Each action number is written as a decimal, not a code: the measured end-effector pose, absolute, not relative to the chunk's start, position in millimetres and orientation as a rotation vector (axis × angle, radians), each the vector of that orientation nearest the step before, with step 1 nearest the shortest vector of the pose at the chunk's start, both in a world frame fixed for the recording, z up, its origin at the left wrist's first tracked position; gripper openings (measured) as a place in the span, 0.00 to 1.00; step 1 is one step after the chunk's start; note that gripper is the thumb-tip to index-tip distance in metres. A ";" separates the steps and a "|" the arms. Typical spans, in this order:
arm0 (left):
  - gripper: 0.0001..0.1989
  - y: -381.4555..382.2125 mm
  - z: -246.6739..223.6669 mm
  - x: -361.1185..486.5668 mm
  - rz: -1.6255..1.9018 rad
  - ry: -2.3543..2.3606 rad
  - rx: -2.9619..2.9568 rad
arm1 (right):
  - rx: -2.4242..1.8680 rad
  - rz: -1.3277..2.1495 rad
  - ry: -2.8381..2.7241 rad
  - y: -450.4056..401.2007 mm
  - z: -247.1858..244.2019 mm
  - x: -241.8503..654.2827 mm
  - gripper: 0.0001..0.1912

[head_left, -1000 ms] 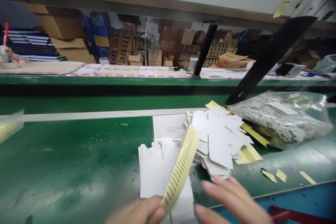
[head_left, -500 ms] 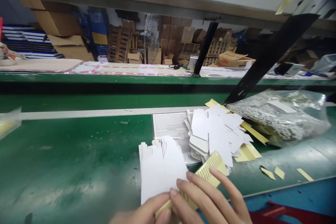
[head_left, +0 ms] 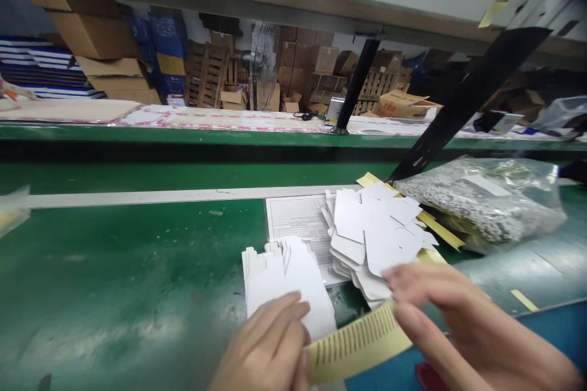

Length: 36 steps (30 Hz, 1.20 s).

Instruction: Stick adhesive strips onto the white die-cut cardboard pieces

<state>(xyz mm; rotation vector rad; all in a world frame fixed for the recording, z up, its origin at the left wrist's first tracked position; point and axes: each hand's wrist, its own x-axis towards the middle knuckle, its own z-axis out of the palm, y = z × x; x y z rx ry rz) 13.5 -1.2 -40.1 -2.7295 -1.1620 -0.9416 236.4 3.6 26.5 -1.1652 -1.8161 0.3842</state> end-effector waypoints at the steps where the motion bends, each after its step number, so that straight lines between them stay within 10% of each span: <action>1: 0.09 2.7 -47.6 17.3 -0.843 -1.085 -2.696 | -1.258 0.603 -1.729 12.1 25.1 232.1 0.01; 11: 0.05 -4.2 -105.0 27.4 -0.541 -1.075 -2.511 | -1.471 1.306 -1.662 71.2 -40.8 189.2 0.09; 36: 0.06 -1.9 -107.4 31.8 -0.627 -1.082 -2.431 | -1.702 1.114 -1.825 73.8 -49.2 179.8 0.12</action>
